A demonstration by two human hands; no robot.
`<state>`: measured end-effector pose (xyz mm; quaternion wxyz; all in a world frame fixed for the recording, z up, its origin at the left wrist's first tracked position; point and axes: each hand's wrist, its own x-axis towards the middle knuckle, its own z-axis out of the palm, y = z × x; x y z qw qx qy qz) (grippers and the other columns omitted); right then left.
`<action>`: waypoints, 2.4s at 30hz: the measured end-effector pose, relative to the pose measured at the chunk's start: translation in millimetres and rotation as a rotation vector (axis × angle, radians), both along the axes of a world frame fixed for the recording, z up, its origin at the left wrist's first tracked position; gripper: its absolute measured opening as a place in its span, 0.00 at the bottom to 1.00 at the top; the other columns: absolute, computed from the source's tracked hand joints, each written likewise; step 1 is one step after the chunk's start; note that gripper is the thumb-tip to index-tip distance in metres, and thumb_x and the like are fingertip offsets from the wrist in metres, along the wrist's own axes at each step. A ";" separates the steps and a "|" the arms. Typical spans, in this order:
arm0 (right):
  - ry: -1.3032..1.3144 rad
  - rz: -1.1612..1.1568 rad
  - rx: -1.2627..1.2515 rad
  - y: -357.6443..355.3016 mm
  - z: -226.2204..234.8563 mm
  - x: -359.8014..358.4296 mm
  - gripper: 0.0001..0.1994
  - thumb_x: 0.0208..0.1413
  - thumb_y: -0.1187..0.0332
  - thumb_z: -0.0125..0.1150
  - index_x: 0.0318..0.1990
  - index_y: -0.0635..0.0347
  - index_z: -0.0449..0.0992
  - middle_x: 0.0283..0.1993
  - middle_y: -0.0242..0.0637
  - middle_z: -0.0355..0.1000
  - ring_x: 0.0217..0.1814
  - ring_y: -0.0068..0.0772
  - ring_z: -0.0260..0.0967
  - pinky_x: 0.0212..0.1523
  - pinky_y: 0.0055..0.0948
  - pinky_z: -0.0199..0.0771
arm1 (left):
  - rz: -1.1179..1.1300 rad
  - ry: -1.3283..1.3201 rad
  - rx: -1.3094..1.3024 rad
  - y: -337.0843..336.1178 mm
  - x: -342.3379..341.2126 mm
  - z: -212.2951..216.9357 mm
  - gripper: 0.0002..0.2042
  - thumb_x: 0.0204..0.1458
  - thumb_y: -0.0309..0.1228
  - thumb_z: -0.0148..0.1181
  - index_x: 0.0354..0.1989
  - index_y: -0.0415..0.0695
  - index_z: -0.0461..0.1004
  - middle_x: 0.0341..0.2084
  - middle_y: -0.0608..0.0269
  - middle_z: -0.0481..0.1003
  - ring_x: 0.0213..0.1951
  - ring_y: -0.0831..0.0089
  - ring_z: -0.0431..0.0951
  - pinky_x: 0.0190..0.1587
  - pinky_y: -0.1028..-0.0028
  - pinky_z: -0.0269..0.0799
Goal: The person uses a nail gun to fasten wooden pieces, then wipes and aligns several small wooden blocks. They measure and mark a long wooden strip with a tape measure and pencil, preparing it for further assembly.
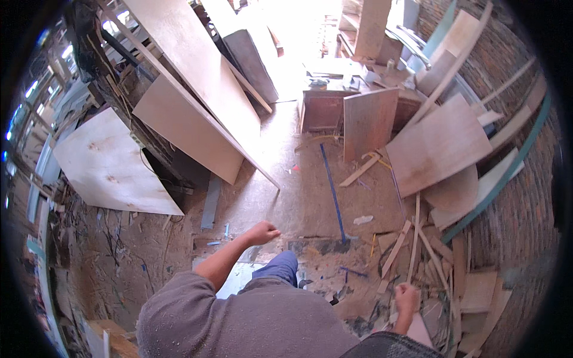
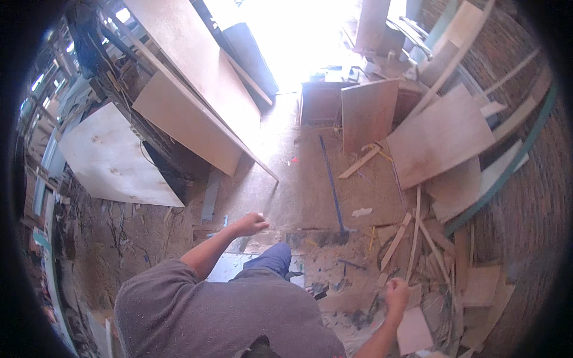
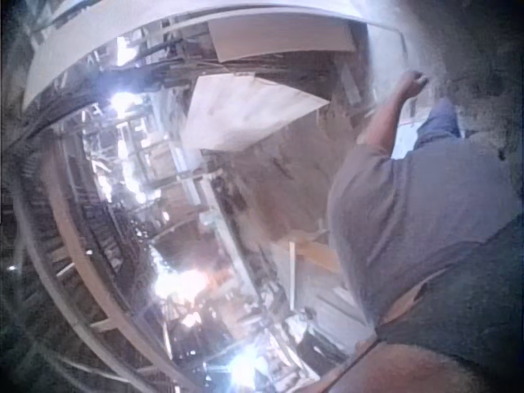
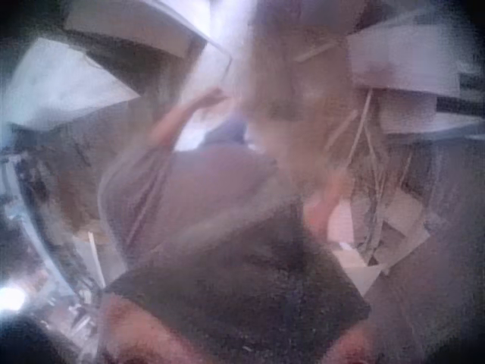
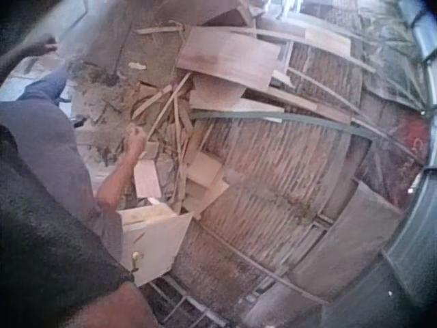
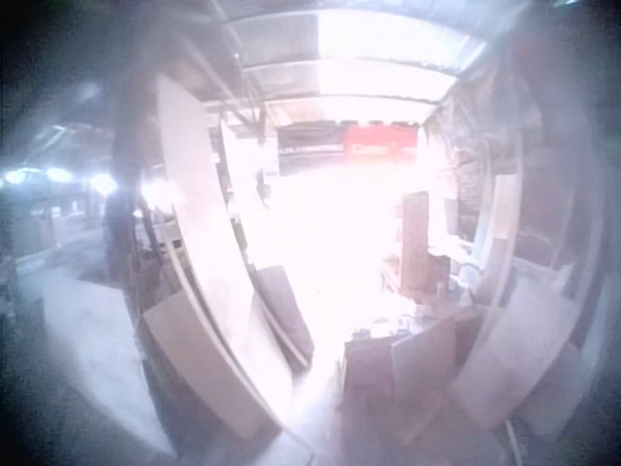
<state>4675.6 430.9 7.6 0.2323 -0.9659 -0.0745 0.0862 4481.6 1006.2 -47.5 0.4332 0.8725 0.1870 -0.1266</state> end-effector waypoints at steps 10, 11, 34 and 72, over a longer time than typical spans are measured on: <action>-0.025 0.064 0.229 240.5 4.2 226.3 0.09 0.44 0.71 0.73 0.24 0.63 0.76 0.21 0.38 0.73 0.26 0.29 0.71 0.32 0.32 0.73 | 0.376 0.078 -0.040 152.8 88.6 -34.6 0.19 0.58 0.42 0.62 0.39 0.35 0.84 0.31 0.44 0.83 0.36 0.62 0.85 0.43 0.62 0.76; 0.029 0.093 0.128 260.9 -9.1 226.4 0.09 0.44 0.69 0.72 0.27 0.66 0.79 0.26 0.45 0.78 0.30 0.41 0.78 0.37 0.39 0.76 | 0.395 0.062 -0.040 174.5 109.7 -31.8 0.19 0.58 0.42 0.62 0.40 0.35 0.84 0.31 0.43 0.83 0.37 0.61 0.85 0.44 0.62 0.77; -0.054 0.639 0.331 744.4 -1.3 722.3 0.09 0.53 0.66 0.66 0.33 0.64 0.81 0.28 0.47 0.77 0.30 0.43 0.78 0.35 0.39 0.75 | 0.864 -0.237 0.081 409.3 443.5 29.9 0.13 0.60 0.34 0.62 0.31 0.34 0.81 0.21 0.52 0.79 0.25 0.74 0.76 0.31 0.67 0.71; 0.652 -0.213 0.178 1229.5 -272.5 865.0 0.11 0.54 0.59 0.70 0.37 0.55 0.86 0.33 0.37 0.81 0.37 0.34 0.80 0.44 0.33 0.79 | 1.463 -0.014 0.037 563.1 578.9 66.3 0.13 0.63 0.32 0.60 0.31 0.33 0.81 0.22 0.67 0.77 0.28 0.81 0.72 0.32 0.74 0.67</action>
